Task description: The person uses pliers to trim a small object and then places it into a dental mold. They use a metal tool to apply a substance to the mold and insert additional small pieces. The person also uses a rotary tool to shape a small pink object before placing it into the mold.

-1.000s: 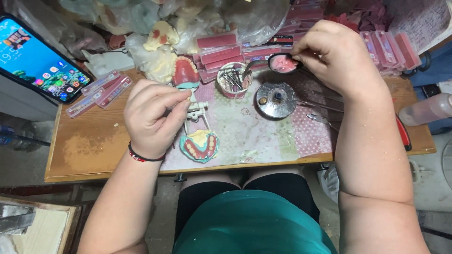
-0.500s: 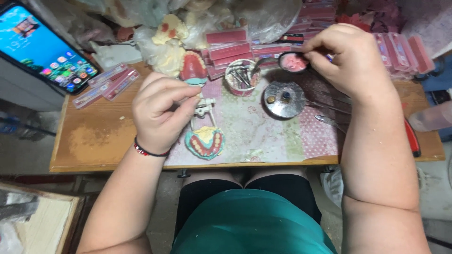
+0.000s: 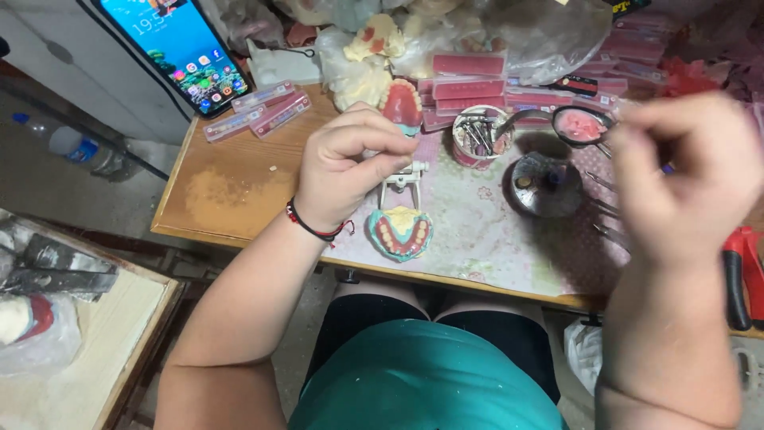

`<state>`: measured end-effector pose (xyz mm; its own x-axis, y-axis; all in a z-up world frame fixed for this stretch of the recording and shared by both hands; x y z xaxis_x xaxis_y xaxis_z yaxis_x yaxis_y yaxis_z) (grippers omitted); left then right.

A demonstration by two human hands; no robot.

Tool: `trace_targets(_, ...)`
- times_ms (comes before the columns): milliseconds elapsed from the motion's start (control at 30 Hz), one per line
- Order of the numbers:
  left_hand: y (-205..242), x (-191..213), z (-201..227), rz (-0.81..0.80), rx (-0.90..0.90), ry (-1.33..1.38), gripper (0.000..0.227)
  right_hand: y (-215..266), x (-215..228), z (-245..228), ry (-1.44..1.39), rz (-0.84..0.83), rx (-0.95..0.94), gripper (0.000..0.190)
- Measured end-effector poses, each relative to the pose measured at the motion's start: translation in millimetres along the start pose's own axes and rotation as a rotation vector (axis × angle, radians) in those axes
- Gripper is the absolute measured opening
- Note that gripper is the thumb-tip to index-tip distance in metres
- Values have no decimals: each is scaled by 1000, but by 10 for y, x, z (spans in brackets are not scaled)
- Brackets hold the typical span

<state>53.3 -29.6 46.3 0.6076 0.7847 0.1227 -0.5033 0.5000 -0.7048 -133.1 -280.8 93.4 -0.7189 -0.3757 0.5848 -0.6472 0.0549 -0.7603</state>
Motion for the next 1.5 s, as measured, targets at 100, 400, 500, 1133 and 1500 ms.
trace_targets(100, 50, -34, -91, -21, 107, 182, 19, -158, -469, -712, -245, -163, -151, 3)
trace_targets(400, 94, -111, -22, -149, 75, 106, 21, -114, -1134, -755, -576, -256, -470, 9)
trace_targets(500, 8, -103, 100, -28, -119, 86, 10, 1, -1262, -596, -709, -172, -416, 4)
trace_targets(1133, -1, -141, 337, -39, -253, -191, 5, 10, -1257, -579, -777, -128, -448, 3)
trace_targets(1500, 0, -176, 386, -81, -305, -211, 3, 94, -1376, -501, -962, -174, -555, 4)
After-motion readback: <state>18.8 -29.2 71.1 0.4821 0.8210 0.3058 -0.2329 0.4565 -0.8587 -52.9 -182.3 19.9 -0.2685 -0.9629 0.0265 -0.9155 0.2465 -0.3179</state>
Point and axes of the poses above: each hand's wrist, its own y-axis away from the middle knuckle, its own x-axis out of the back of the hand, z = x × y, the point moved 8 cm from there along -y, towards the middle knuckle, and after that the axes turned 1 degree about y, right-handed, at the moved point
